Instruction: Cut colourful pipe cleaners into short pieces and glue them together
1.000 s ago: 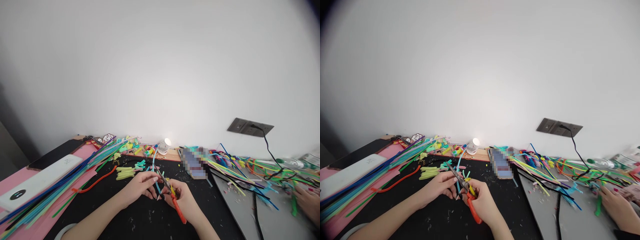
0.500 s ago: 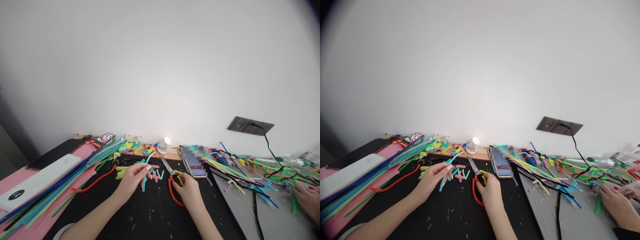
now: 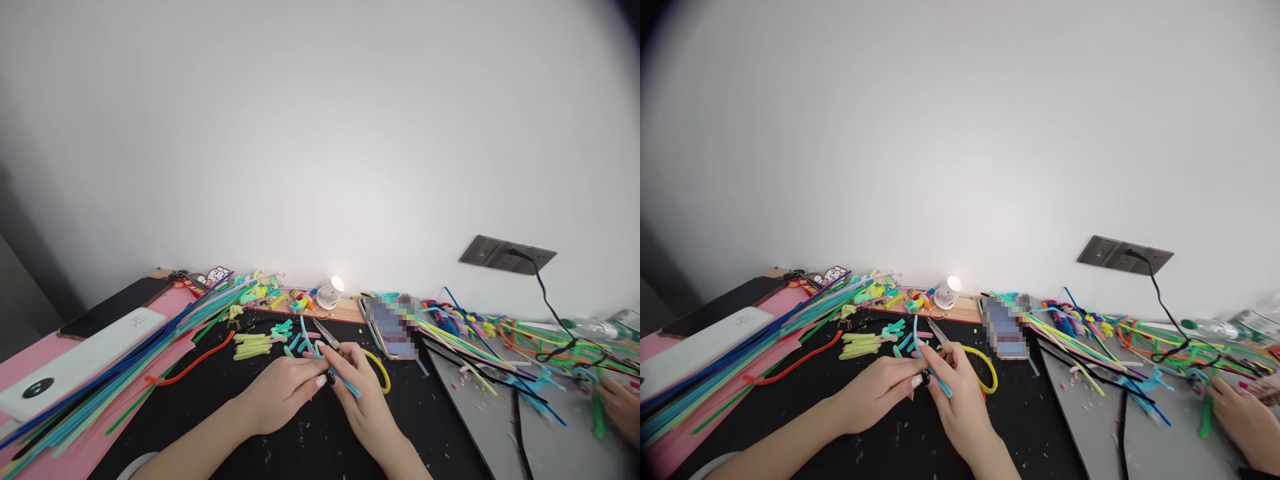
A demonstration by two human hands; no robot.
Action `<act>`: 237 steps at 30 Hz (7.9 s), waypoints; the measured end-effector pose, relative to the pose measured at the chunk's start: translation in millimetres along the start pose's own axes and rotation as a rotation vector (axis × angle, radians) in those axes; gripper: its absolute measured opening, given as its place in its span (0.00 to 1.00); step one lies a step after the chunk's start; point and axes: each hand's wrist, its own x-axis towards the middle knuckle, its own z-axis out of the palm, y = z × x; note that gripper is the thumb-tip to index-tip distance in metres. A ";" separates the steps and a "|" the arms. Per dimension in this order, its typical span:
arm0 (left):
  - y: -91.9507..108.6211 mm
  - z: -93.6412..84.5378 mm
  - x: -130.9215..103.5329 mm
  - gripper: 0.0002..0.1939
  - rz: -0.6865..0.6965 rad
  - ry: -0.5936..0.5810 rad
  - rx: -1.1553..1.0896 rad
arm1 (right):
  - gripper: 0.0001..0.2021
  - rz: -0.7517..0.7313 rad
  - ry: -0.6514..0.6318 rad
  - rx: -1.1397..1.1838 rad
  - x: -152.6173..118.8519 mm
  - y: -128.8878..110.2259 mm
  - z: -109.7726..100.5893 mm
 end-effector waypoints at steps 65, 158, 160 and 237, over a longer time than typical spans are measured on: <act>-23.3 -3.1 9.5 0.14 -0.556 0.192 -0.889 | 0.12 0.483 0.308 1.127 7.9 4.9 -5.0; -27.7 23.7 7.6 0.12 -0.601 0.275 -1.126 | 0.14 0.568 0.109 0.651 1.7 20.6 31.8; -28.3 23.8 7.2 0.10 -0.609 0.274 -1.099 | 0.14 0.563 0.107 0.653 2.1 20.7 31.7; -34.0 12.0 4.3 0.29 -0.465 0.119 -0.611 | 0.22 0.563 0.354 0.644 2.7 19.7 12.0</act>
